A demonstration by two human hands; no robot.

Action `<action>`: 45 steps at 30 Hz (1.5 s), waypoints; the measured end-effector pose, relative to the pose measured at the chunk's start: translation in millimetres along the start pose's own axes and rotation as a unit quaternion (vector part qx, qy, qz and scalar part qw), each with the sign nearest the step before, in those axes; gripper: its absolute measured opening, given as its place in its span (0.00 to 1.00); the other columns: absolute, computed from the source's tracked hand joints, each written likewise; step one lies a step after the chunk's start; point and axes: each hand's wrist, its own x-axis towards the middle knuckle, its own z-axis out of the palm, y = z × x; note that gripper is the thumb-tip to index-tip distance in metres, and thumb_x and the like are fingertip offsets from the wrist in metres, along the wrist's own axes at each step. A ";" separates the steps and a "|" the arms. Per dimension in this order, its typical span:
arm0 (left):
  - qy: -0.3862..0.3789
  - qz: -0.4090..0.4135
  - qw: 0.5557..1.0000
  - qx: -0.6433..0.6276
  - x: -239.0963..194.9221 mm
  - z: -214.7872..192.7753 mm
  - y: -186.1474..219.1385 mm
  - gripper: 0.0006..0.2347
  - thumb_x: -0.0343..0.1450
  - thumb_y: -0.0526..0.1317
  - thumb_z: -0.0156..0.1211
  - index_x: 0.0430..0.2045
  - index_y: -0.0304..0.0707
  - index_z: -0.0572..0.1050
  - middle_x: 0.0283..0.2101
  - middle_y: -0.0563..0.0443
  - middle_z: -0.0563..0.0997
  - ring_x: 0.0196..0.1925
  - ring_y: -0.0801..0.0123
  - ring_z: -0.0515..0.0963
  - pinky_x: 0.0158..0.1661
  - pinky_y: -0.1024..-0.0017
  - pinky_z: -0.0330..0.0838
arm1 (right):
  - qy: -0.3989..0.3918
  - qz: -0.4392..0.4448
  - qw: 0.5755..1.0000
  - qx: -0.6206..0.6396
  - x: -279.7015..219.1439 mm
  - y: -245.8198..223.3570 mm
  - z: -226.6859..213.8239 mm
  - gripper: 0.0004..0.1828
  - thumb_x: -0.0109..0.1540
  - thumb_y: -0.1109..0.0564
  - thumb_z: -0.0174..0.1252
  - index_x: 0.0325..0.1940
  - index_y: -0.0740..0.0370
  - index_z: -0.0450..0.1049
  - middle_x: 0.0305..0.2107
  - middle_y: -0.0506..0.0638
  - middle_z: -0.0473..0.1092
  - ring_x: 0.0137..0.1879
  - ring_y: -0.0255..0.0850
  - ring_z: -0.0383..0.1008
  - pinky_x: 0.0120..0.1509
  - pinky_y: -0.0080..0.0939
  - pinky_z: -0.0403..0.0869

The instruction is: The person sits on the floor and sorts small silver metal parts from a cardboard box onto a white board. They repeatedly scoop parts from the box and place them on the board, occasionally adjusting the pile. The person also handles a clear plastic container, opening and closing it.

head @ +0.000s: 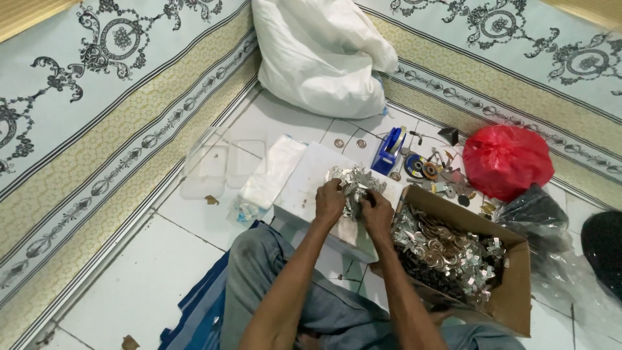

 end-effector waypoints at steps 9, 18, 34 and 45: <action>0.016 0.226 0.951 0.210 -42.4 -8.8 -41.5 0.09 0.71 0.25 0.57 0.44 0.26 0.77 0.48 0.32 0.80 0.59 0.36 0.76 0.58 0.49 0.72 | 0.019 -0.214 0.966 -0.144 -19.3 63.9 39.3 0.24 0.63 0.57 0.51 0.63 0.68 0.71 0.55 0.71 0.67 0.63 0.70 0.68 0.63 0.63 0.72; -0.014 0.232 0.935 0.268 -39.4 5.3 -66.5 0.11 0.71 0.29 0.61 0.47 0.32 0.72 0.55 0.33 0.75 0.65 0.33 0.69 0.63 0.45 0.65 | 0.019 -0.231 0.954 -0.189 -1.5 110.8 52.0 0.24 0.63 0.53 0.51 0.62 0.59 0.73 0.57 0.63 0.68 0.64 0.62 0.70 0.66 0.55 0.72; -0.030 0.155 0.983 0.097 -30.2 -76.4 -54.5 0.11 0.75 0.36 0.57 0.50 0.32 0.76 0.48 0.33 0.81 0.53 0.41 0.81 0.52 0.51 0.76 | -0.012 -0.284 0.937 -0.204 -41.6 33.1 -6.8 0.24 0.64 0.56 0.56 0.63 0.68 0.74 0.54 0.73 0.69 0.61 0.66 0.72 0.65 0.57 0.73; 0.055 0.011 0.983 0.176 -53.6 -204.4 -207.3 0.07 0.69 0.38 0.58 0.28 0.35 0.81 0.27 0.40 0.83 0.32 0.48 0.84 0.32 0.53 0.78 | -0.003 -0.351 0.925 -0.149 -57.5 -19.9 112.2 0.08 0.67 0.53 0.61 0.50 0.49 0.80 0.38 0.46 0.76 0.44 0.42 0.81 0.41 0.36 0.80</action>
